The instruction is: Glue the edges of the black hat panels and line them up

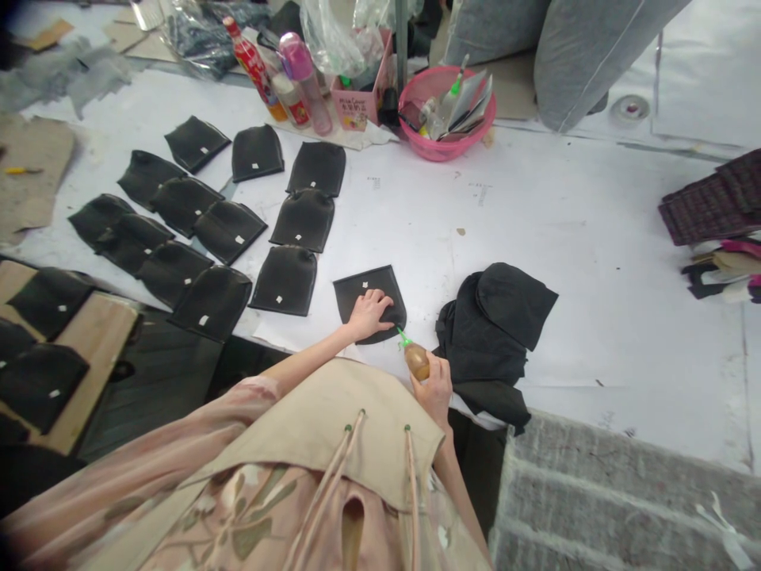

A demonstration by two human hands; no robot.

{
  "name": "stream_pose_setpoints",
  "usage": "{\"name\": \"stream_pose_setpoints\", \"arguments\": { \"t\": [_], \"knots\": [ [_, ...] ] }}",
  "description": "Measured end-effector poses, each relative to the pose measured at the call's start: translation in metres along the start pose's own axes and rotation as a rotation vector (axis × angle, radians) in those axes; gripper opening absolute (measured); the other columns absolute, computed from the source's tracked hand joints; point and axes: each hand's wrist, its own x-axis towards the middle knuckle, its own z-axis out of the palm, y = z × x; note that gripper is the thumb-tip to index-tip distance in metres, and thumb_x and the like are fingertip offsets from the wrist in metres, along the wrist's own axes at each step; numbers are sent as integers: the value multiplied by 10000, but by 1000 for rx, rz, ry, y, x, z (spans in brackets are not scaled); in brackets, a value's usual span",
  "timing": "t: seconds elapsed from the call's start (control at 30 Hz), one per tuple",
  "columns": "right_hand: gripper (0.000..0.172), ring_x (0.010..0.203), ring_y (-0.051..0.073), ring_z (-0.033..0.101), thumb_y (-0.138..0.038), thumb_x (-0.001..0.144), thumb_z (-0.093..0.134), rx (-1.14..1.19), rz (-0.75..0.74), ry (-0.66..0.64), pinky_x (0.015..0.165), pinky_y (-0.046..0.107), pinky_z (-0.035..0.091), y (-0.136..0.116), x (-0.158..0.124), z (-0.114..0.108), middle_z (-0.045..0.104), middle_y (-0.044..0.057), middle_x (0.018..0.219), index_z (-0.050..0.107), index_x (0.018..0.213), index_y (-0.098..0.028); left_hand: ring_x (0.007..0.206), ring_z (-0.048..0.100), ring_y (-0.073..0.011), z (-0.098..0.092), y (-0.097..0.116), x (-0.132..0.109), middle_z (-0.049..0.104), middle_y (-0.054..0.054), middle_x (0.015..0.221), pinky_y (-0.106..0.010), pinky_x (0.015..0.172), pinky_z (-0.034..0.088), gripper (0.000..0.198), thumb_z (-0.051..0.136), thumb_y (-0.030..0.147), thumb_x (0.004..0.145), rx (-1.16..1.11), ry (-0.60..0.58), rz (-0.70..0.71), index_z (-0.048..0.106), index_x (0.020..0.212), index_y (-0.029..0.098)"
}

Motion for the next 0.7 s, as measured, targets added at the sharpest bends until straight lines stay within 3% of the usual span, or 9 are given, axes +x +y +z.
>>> {"name": "stream_pose_setpoints", "arguments": {
  "t": [0.43,0.7],
  "knots": [
    [420,933,245,553,-339,822,612,12,47,13,834,349,483,-1,0,-5,548,101,983,537,1199,-169,1128,424,-282,-1,2,0,487,-85,1189,-407,873,396,484,713,481,753,-2,-1,-15,537,1137,244],
    [427,931,248,549,-349,833,602,-32,61,20,823,356,481,1,1,-8,539,99,988,520,1210,-167,1091,452,-272,-9,-15,5,480,-86,1185,-355,842,431,620,728,548,707,-47,-79,138,527,1216,256]
  ]
}}
